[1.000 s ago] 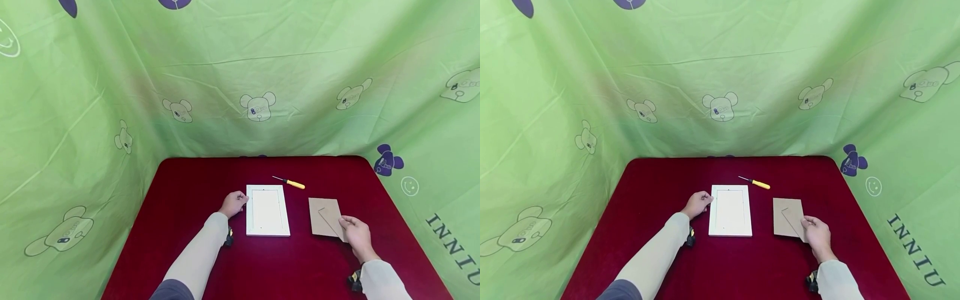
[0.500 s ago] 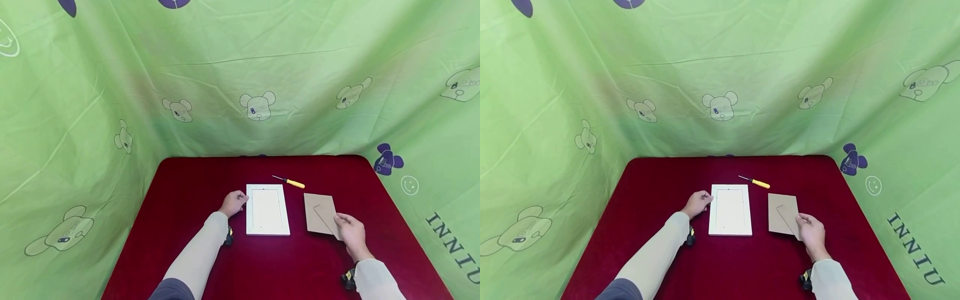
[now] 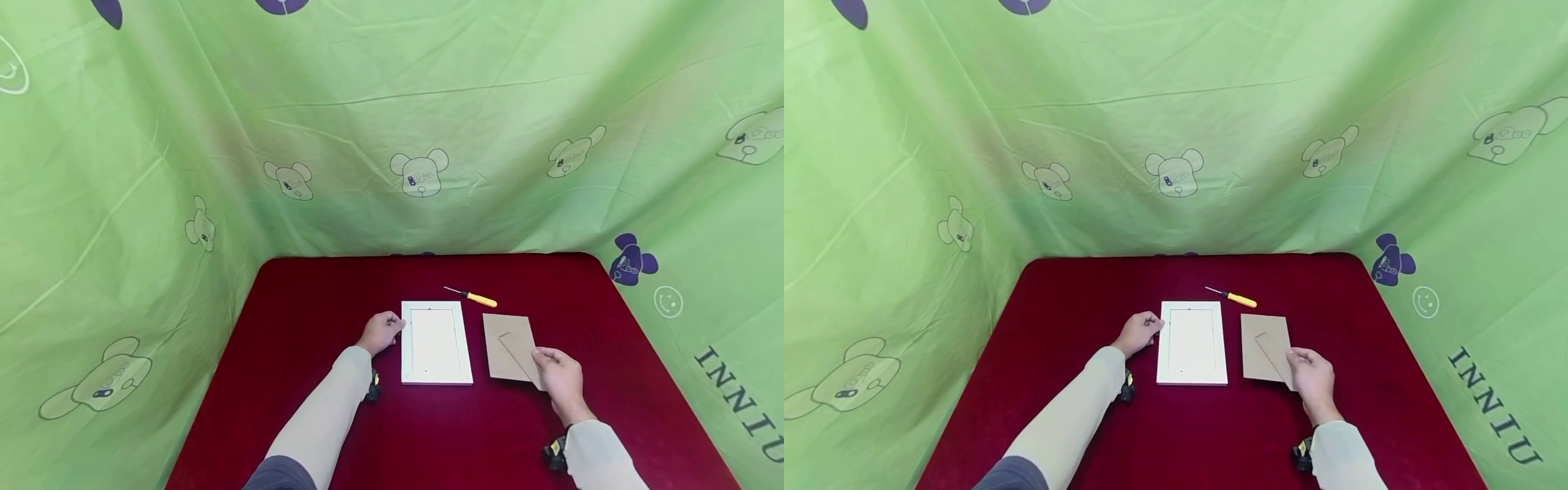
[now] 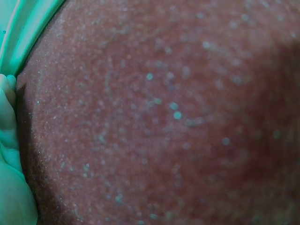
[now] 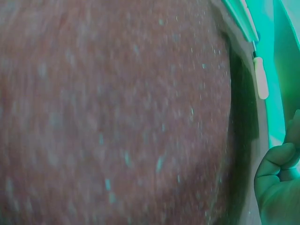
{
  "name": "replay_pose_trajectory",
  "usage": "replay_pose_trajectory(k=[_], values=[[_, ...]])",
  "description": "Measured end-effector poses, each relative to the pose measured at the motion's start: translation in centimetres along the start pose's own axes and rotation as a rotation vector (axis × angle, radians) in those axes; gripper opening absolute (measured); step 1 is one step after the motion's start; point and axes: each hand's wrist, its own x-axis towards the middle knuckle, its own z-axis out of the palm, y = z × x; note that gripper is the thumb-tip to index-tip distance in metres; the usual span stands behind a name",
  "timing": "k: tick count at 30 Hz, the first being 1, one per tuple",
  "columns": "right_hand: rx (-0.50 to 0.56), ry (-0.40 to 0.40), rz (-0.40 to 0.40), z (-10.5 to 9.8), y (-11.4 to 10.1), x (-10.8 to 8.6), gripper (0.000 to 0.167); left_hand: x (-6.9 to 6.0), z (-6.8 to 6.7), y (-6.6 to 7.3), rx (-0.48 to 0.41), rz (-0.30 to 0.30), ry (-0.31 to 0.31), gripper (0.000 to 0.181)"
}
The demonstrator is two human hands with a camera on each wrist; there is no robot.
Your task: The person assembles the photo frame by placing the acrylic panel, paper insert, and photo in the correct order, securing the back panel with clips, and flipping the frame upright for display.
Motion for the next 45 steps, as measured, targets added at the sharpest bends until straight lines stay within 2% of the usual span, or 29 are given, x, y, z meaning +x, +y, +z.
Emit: replay_pose_trajectory(k=[12,45], values=[[0.065,-0.03,0.018,1.9,-0.7,-0.9,0.034,0.0,0.0,0.0,0.003,-0.006,-0.003,0.022],[0.093,-0.093,-0.021,5.5,-2.4,-1.6,0.03,0.4,0.2,-0.5,0.005,0.009,0.007,0.022]])
